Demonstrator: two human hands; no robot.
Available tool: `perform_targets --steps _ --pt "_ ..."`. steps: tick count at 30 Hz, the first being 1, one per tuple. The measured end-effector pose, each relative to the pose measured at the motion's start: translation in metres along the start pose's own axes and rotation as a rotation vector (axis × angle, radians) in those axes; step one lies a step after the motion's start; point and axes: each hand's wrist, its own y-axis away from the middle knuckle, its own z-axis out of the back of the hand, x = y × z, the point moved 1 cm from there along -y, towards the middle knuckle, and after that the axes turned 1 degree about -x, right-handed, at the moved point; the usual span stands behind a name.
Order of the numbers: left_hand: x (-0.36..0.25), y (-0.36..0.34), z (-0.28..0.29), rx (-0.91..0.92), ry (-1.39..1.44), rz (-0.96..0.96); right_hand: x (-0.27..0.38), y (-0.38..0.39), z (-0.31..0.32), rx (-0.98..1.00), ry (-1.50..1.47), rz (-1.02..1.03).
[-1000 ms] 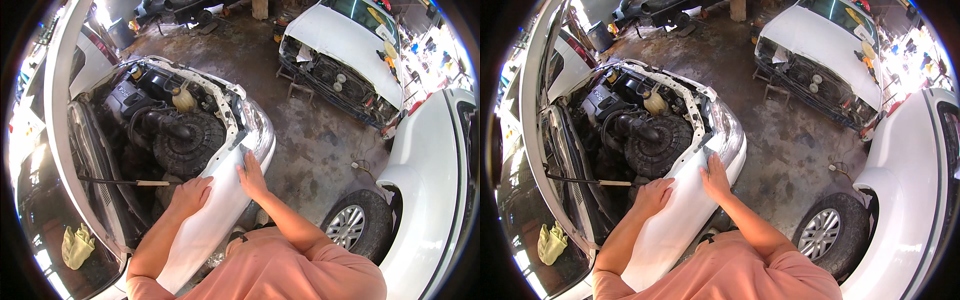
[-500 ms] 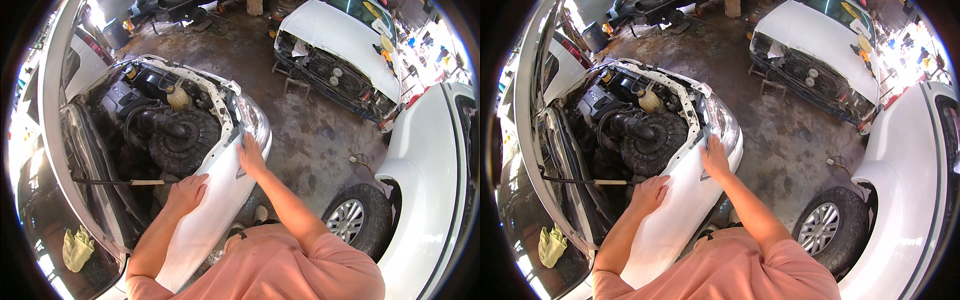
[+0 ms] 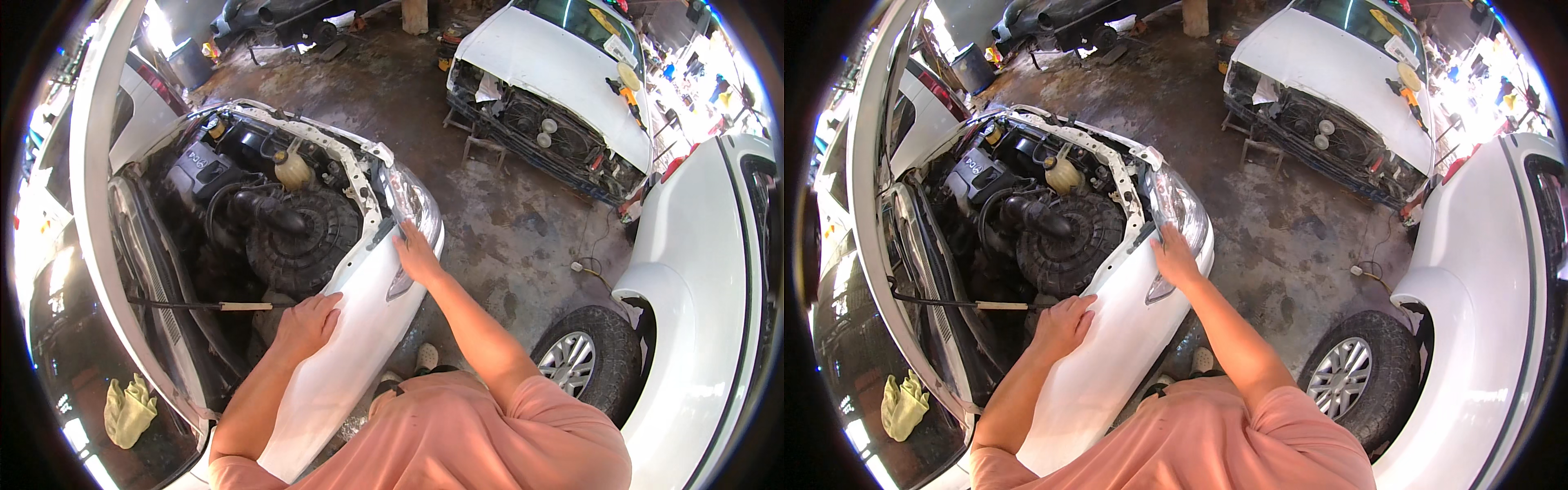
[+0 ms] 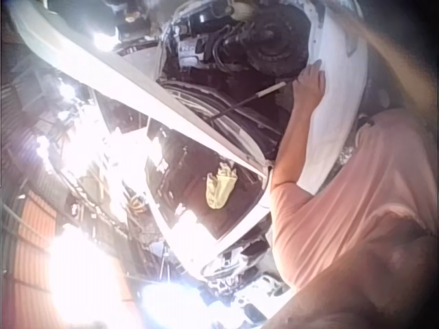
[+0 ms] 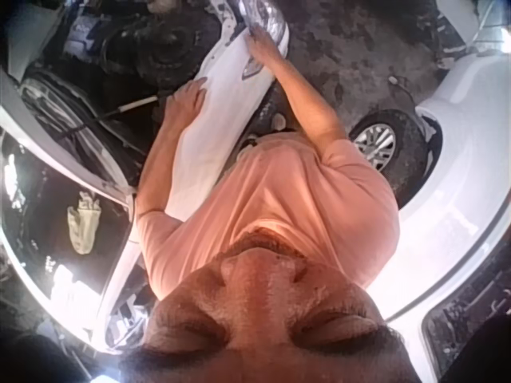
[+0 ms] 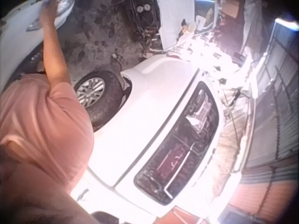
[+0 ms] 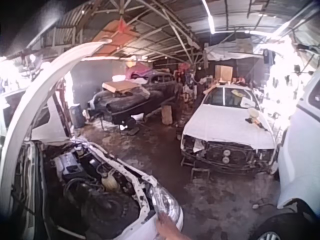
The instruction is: The person is sanding a white car part with a sanding block and wiping the surface by hand.
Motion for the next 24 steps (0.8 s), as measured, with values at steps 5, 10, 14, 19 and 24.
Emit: perform_targets --steps 5,10,14,19,24 --pt "0.001 -0.001 0.0 0.012 0.008 -0.003 -0.008 0.012 -0.004 0.001 0.028 0.018" --pt "-0.003 -0.003 0.002 0.002 -0.006 -0.022 -0.011 -0.012 0.005 -0.031 -0.01 -0.012" --pt "0.003 0.001 -0.001 0.01 -0.022 -0.015 -0.009 -0.001 0.004 0.009 -0.039 0.001" --pt "0.0 -0.002 -0.001 0.031 -0.003 -0.001 -0.009 -0.016 0.014 -0.003 -0.03 -0.044" --pt "0.001 -0.002 -0.002 0.037 -0.013 0.004 -0.013 -0.022 0.016 -0.016 -0.056 -0.017"
